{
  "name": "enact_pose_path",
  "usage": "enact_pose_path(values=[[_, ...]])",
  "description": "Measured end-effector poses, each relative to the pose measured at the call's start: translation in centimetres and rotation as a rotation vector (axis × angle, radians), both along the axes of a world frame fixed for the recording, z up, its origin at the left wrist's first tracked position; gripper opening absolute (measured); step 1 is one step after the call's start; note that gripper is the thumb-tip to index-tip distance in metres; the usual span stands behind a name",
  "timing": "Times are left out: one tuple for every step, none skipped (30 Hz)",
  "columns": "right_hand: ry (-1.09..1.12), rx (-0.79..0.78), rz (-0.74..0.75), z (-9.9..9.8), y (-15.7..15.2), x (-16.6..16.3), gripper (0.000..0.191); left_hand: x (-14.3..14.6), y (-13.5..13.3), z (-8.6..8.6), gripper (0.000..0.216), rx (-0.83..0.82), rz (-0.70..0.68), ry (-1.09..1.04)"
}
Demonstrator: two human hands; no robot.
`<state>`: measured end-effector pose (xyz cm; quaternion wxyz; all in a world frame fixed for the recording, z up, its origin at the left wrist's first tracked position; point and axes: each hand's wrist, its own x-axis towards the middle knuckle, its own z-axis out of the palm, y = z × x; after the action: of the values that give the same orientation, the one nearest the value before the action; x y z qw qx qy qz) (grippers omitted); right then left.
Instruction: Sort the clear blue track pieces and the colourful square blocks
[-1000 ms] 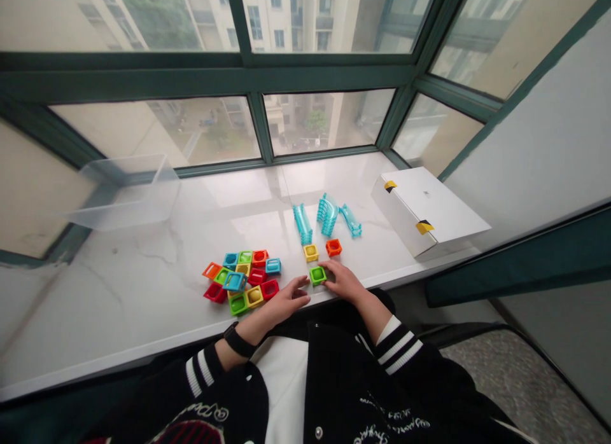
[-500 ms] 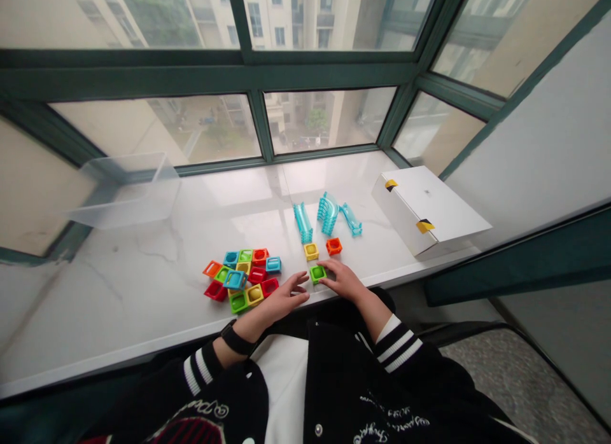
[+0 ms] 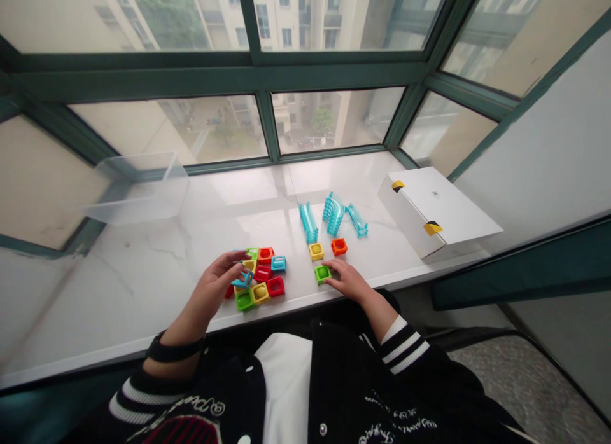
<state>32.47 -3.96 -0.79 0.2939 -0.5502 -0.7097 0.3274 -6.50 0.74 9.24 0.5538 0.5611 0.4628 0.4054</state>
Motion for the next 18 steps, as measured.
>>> enact_pose_path(values=[[-0.006, 0.003, 0.005, -0.1, 0.0, 0.0, 0.045, -1.0, 0.1, 0.0, 0.05, 0.008, 0.044, 0.02], [-0.012, 0.008, 0.01, -0.2, 0.1, 0.1, 0.045, -1.9, 0.1, -0.1, 0.05, 0.011, 0.08, 0.037], [-0.02, 0.014, 0.015, -0.2, 0.1, 0.1, 0.045, -2.8, 0.1, -0.2, 0.049, 0.012, 0.109, 0.051], [-0.027, 0.023, 0.018, -0.3, 0.1, 0.1, 0.045, -3.6, 0.1, -0.4, 0.049, 0.01, 0.133, 0.064], [-0.034, 0.033, 0.02, -0.3, 0.1, 0.2, 0.045, -4.3, 0.0, -0.5, 0.049, 0.009, 0.153, 0.079], [-0.038, 0.043, 0.021, -0.3, 0.1, 0.2, 0.045, -4.9, -0.1, -0.6, 0.049, 0.011, 0.17, 0.095], [-0.038, 0.051, 0.023, -0.2, 0.1, 0.2, 0.046, -5.4, -0.3, -0.7, 0.049, 0.014, 0.181, 0.111], [-0.035, 0.057, 0.026, 0.0, 0.1, 0.3, 0.048, -5.8, -0.5, -0.7, 0.05, 0.018, 0.191, 0.126], [-0.031, 0.062, 0.024, 0.2, 0.1, 0.3, 0.05, -6.1, -0.7, -0.7, 0.05, 0.023, 0.2, 0.141], [-0.031, 0.07, 0.013, 0.5, 0.2, 0.3, 0.05, -6.4, -0.9, -0.8, 0.051, 0.029, 0.21, 0.158], [-0.036, 0.085, -0.008, 0.8, 0.2, 0.2, 0.049, -6.6, -1.1, -0.8, 0.051, 0.034, 0.22, 0.183], [-0.042, 0.109, -0.039, 1.3, 0.3, 0.0, 0.046, -6.8, -1.2, -0.8, 0.052, 0.041, 0.23, 0.219], [-0.049, 0.142, -0.076, 1.8, 0.4, -0.3, 0.042, -6.9, -1.4, -0.9, 0.052, 0.054, 0.237, 0.266], [-0.051, 0.183, -0.109, 2.3, 0.6, -0.7, 0.038, -7.0, -1.5, -1.0, 0.051, 0.074, 0.237, 0.318], [-0.045, 0.225, -0.132, 2.9, 0.8, -1.2, 0.035, -7.0, -1.5, -1.2, 0.05, 0.1, 0.227, 0.369], [-0.031, 0.267, -0.143, 3.5, 1.0, -1.8, 0.031, -7.0, -1.5, -1.4, 0.049, 0.132, 0.208, 0.414], [-0.012, 0.302, -0.138, 4.0, 1.3, -2.6, 0.029, -6.9, -1.4, -1.7, 0.049, 0.164, 0.179, 0.452], [0.008, 0.329, -0.119, 4.5, 1.6, -3.4, 0.027, -6.7, -1.4, -2.0, 0.049, 0.193, 0.143, 0.483]])
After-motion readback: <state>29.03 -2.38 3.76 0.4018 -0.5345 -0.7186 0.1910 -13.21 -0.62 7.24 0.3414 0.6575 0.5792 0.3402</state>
